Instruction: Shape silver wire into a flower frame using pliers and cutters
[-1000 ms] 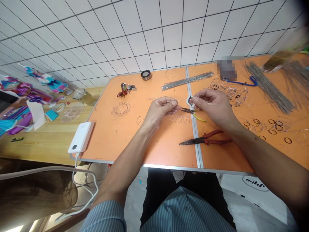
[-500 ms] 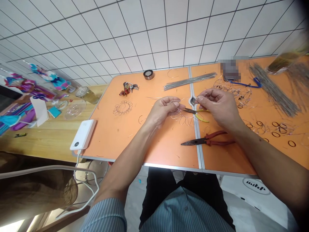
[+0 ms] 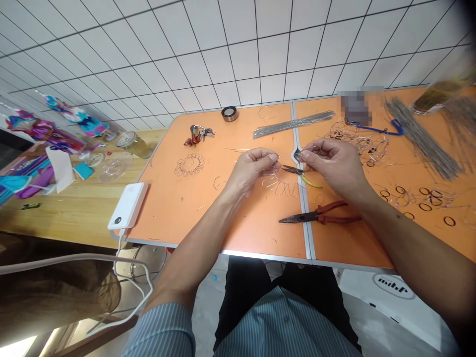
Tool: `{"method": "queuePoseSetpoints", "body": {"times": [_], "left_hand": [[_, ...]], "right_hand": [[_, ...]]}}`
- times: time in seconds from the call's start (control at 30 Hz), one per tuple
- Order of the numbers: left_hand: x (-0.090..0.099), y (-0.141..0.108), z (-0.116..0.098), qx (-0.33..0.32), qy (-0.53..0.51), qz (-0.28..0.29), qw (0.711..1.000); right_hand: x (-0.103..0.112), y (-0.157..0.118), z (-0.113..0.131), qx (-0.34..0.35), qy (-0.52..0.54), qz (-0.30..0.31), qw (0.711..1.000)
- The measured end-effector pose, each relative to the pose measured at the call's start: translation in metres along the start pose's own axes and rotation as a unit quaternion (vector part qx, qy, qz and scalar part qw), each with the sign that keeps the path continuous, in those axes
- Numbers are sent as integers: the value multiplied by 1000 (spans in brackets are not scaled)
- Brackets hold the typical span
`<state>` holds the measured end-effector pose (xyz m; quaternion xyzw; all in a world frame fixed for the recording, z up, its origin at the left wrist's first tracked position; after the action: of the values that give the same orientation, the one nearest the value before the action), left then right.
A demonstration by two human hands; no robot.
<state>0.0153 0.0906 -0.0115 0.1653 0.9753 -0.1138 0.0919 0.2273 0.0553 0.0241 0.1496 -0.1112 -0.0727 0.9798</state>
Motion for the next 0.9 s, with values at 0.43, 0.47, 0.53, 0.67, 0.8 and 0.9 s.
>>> {"method": "queuePoseSetpoints", "body": {"times": [0.43, 0.47, 0.53, 0.67, 0.8, 0.9], "left_hand": [[4, 1, 0, 3, -53, -16, 998], [5, 1, 0, 5, -55, -19, 998], [6, 1, 0, 11, -53, -27, 998], [6, 0, 0, 20, -43, -36, 998], [5, 1, 2, 17, -40, -27, 999], [6, 1, 4, 17, -34, -28, 999]], "right_hand": [[1, 0, -4, -34, 70, 18, 997], [1, 0, -4, -32, 73, 16, 997], [3, 1, -5, -30, 78, 8, 996], [5, 2, -5, -26, 81, -10, 996], [5, 2, -2, -18, 70, -10, 997], [4, 2, 0, -15, 66, -9, 998]]}}
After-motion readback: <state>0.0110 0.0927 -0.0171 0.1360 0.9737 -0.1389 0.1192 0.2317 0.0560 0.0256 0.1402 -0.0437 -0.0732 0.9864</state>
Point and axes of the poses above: each hand's wrist, its own y-axis towards the middle knuckle, its own x-axis out of the back of the hand, z = x × y, the point moved 9 cm from there along y, towards the middle knuckle, and after that the axes turned 6 degrees about x, right-handed, at the moved point
